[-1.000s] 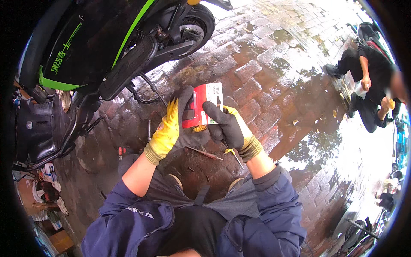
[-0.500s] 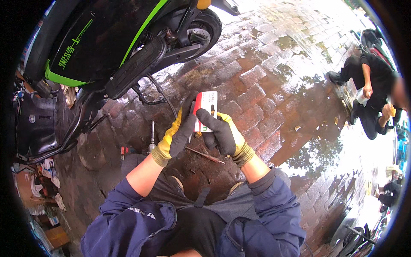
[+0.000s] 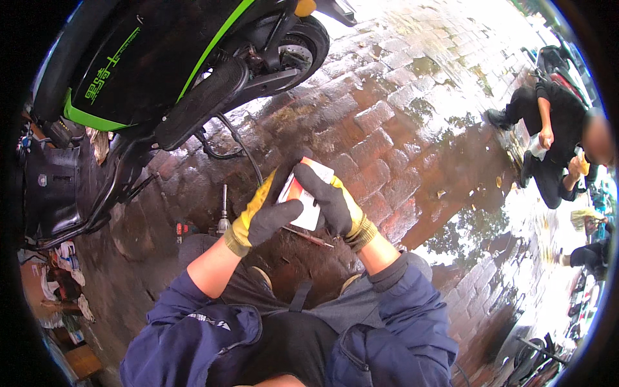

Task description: The person sits on the floor and cleans a green scooter brake caliper with a cloth. They then retrieve a new brake pad from a shelf, open the package, and wipe the brake pad with the cloth.

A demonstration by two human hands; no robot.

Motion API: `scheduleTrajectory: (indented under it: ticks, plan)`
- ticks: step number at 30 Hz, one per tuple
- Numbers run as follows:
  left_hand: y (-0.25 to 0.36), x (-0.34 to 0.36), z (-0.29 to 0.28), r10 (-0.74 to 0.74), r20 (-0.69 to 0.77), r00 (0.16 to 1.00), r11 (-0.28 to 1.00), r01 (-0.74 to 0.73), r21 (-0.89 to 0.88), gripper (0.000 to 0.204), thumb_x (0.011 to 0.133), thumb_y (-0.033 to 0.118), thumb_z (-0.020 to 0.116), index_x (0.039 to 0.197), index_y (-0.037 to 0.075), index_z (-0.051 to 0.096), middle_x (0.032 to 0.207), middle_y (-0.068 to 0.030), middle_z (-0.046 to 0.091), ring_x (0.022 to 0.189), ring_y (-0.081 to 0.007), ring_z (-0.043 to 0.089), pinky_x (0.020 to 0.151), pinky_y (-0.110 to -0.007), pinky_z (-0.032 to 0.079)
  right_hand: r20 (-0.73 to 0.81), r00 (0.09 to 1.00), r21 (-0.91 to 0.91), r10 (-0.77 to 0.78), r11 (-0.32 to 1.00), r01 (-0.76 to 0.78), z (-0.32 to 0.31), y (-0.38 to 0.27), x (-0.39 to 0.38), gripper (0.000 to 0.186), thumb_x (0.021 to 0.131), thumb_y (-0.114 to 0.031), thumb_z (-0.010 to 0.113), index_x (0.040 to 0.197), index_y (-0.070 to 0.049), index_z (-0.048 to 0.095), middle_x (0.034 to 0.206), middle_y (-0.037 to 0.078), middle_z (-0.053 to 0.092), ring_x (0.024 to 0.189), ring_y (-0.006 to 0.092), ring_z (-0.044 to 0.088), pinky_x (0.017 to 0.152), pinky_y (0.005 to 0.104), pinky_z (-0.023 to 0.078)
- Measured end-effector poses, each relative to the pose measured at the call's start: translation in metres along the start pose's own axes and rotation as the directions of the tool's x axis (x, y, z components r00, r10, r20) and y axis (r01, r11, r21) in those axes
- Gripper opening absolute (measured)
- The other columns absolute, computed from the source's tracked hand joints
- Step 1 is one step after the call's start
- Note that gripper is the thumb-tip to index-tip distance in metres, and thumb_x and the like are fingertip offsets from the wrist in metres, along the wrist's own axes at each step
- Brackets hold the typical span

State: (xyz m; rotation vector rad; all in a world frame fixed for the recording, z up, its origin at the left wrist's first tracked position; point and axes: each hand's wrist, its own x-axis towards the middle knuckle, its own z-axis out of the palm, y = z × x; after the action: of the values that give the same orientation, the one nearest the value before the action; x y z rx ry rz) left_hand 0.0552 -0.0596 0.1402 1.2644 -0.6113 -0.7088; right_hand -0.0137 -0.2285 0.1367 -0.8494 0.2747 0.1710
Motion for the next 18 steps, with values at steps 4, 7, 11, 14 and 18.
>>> scheduleTrajectory:
  ticks: [4, 7, 11, 14, 18]
  plan:
    - [0.001, -0.004, -0.001, -0.023, -0.02, 1.0, 0.981, 0.018, -0.194, 0.071, 0.095, 0.014, 0.072, 0.158, 0.003, 0.042, 0.147, -0.0101, 0.056, 0.134, -0.0201, 0.055, 0.113, -0.037, 0.046, 0.026, 1.0, 0.042, 0.0, 0.999, -0.001, 0.013, 0.001, 0.003, 0.027, 0.108, -0.036, 0.063, 0.118, -0.01, 0.067, 0.1, 0.0, 0.074, 0.087, 0.0108, 0.072, 0.076, 0.0286, 0.06]
    - [-0.029, -0.008, -0.005, -0.223, -0.05, 0.973, 0.893, 0.184, -0.412, 0.058, 0.097, 0.021, 0.069, 0.149, 0.001, 0.052, 0.132, -0.0086, 0.065, 0.12, -0.0185, 0.063, 0.103, -0.037, 0.052, 0.058, 0.994, -0.015, -0.092, 0.996, 0.093, 0.008, -0.002, 0.003, 0.028, 0.109, -0.033, 0.061, 0.118, -0.008, 0.066, 0.099, 0.001, 0.073, 0.089, 0.0108, 0.07, 0.08, 0.0295, 0.059]
    - [-0.006, -0.005, 0.003, -0.087, -0.053, 0.995, 0.983, 0.077, -0.167, 0.056, 0.093, 0.032, 0.066, 0.139, 0.0, 0.06, 0.124, -0.009, 0.069, 0.111, -0.021, 0.068, 0.097, -0.036, 0.054, 0.162, 0.979, -0.311, -0.128, 0.935, 0.173, 0.002, -0.016, 0.003, 0.028, 0.109, -0.034, 0.06, 0.101, -0.009, 0.068, 0.09, -0.006, 0.066, 0.085, 0.0042, 0.061, 0.077, 0.0264, 0.053]
    - [0.019, 0.002, -0.012, -0.019, 0.056, 0.998, 0.967, 0.004, 0.255, 0.079, 0.087, 0.029, 0.072, 0.156, 0.001, 0.044, 0.146, -0.0123, 0.056, 0.133, -0.025, 0.055, 0.115, -0.041, 0.041, 0.148, 0.986, -0.303, 0.073, 0.953, -0.025, 0.007, -0.044, -0.008, 0.046, 0.104, -0.052, 0.064, 0.098, -0.008, 0.074, 0.079, -0.004, 0.068, 0.065, 0.0046, 0.06, 0.059, 0.0228, 0.047]
    - [0.012, -0.001, -0.007, -0.038, 0.078, 0.996, 0.973, 0.019, 0.229, 0.087, 0.081, 0.028, 0.076, 0.158, 0.004, 0.043, 0.146, -0.0115, 0.056, 0.133, -0.0265, 0.055, 0.115, -0.043, 0.041, 0.169, 0.976, -0.327, 0.138, 0.942, -0.076, -0.015, -0.036, -0.012, 0.054, 0.105, -0.06, 0.057, 0.101, -0.009, 0.077, 0.077, 0.001, 0.073, 0.056, 0.0068, 0.062, 0.048, 0.0236, 0.045]
